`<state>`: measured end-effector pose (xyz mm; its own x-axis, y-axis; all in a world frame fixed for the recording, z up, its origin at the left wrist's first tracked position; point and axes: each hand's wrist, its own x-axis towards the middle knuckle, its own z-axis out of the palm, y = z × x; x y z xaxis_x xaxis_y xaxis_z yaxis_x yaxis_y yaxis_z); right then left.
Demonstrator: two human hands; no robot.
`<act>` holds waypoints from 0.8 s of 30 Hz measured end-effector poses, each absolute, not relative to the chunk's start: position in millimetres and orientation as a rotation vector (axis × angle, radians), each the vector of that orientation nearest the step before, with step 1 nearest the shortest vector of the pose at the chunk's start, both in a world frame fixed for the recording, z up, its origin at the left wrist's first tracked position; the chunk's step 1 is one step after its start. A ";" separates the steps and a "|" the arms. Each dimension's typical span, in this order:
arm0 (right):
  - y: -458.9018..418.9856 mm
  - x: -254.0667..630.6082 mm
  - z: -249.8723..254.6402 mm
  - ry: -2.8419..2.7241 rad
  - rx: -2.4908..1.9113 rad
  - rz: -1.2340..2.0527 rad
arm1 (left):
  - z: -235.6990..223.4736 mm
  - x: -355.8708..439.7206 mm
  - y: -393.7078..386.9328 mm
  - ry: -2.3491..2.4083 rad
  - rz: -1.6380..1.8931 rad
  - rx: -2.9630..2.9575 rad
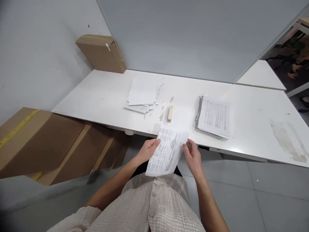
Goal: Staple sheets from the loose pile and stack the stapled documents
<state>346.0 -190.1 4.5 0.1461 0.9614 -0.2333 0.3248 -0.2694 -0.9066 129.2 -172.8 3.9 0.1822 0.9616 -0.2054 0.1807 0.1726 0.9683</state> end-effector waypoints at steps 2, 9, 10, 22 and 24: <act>-198.4 334.2 4.8 -1.023 -1.543 1.380 | 8.3 130.2 -171.9 1.226 0.862 1.271; -151.2 370.4 47.5 -0.792 -1.523 0.965 | 20.6 141.0 -149.7 1.154 0.906 1.253; -137.6 387.5 58.1 -0.810 -1.551 0.815 | 21.8 139.1 -146.8 1.147 0.887 1.257; -29.3 494.2 65.4 -1.242 -2.116 0.270 | 15.5 66.2 -79.3 1.925 1.020 1.954; -40.9 475.0 60.5 -1.335 -2.037 0.173 | 14.8 50.5 -53.6 2.022 1.002 2.155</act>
<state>475.0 -40.9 60.5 0.4639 0.8505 0.2479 0.7592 -0.2375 -0.6059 50.5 -53.6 14.8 -0.0462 0.9018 0.4298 0.8882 -0.1598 0.4308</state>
